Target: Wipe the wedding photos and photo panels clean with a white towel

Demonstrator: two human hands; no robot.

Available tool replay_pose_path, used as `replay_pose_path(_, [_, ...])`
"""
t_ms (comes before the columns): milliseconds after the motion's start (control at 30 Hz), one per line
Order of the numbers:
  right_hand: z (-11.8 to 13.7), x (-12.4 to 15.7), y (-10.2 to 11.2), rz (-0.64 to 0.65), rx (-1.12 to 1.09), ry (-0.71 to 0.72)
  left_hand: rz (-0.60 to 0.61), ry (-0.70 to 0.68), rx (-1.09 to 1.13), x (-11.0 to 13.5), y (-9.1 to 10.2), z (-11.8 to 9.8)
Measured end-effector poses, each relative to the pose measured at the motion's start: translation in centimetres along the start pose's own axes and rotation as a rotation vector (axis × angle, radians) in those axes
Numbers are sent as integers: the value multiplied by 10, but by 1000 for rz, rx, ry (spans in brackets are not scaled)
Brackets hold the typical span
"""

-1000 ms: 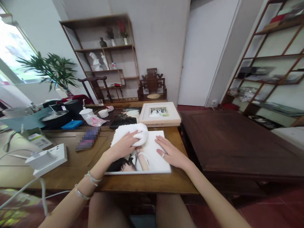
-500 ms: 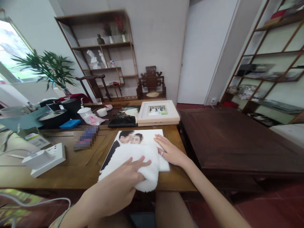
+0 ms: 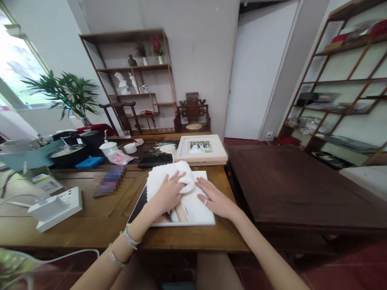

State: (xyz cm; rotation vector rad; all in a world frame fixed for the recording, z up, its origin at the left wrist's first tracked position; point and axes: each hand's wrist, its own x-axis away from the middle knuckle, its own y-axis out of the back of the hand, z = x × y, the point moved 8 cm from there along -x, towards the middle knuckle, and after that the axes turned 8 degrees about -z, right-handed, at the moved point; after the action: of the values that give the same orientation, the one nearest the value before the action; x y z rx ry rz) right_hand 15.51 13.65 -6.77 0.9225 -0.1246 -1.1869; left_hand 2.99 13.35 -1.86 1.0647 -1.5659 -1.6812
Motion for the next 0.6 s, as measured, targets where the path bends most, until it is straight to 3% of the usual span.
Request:
replay_pose_path(133, [-2, 0, -1, 1, -8, -3, 68, -56, 18, 25, 4, -21])
replay_pose_path(333, [-1, 1, 0, 16, -2, -13, 274, -125, 108, 90, 14, -59])
replay_pose_path(400, [0, 1, 0, 29, 7, -22, 286, -119, 124, 104, 16, -62])
replay_pose_path(500, [1, 1, 0, 31, 9, -28, 193, -36, 130, 108, 20, -46])
replay_pose_path(600, [0, 1, 1, 13, 4, -24, 84, 65, 90, 99, 21, -12])
